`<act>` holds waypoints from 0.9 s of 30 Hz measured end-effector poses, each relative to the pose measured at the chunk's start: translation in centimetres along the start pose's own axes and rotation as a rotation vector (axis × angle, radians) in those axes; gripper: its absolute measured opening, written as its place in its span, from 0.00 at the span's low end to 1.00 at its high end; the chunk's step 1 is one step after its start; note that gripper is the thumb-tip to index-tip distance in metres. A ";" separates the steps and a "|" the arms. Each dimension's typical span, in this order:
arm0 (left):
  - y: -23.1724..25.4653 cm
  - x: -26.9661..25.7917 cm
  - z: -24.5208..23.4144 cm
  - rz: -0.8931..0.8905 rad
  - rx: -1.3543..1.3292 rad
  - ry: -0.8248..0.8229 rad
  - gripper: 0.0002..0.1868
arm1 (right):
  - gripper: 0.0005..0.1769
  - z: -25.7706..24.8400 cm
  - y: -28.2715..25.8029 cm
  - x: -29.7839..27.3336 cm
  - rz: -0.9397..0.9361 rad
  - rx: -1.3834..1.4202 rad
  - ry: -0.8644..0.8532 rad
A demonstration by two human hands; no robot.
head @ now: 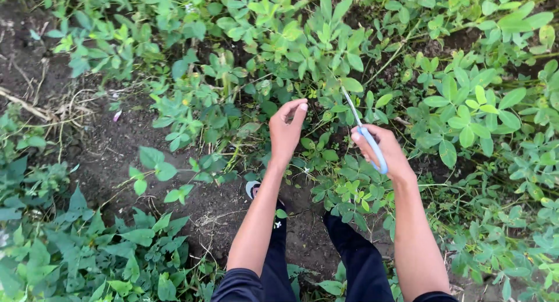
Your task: The recorder uses a pair of scissors to prune and trim various plants in an outdoor garden area.
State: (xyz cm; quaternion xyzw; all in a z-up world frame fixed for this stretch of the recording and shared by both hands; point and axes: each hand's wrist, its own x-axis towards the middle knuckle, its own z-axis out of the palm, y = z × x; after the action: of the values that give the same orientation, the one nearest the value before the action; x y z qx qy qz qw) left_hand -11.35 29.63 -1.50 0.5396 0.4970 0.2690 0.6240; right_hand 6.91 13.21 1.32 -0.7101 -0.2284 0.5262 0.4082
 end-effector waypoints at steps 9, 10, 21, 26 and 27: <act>5.1 -5.7 -7.1 0.218 -0.315 -0.098 0.15 | 0.18 2.8 -8.9 -7.4 -0.059 -0.006 0.052; 6.9 -6.2 -8.7 0.233 -0.313 -0.092 0.15 | 0.18 2.8 -10.2 -8.2 -0.075 -0.006 0.047; 20.3 -15.3 -22.6 0.388 -0.142 -0.027 0.15 | 0.18 6.4 -17.4 -19.7 -0.236 0.020 0.202; 23.0 -19.8 -23.8 0.448 -0.216 -0.005 0.15 | 0.21 7.6 -18.1 -23.2 -0.281 0.071 0.167; 23.4 -20.7 -23.7 0.457 -0.238 -0.002 0.15 | 0.22 7.5 -18.0 -23.7 -0.282 0.072 0.172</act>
State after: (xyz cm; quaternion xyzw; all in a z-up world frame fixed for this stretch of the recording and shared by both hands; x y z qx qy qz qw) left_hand -35.74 27.58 29.12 0.5608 0.3266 0.4592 0.6066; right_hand -6.30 7.97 28.50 -0.6983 -0.2709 0.4091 0.5212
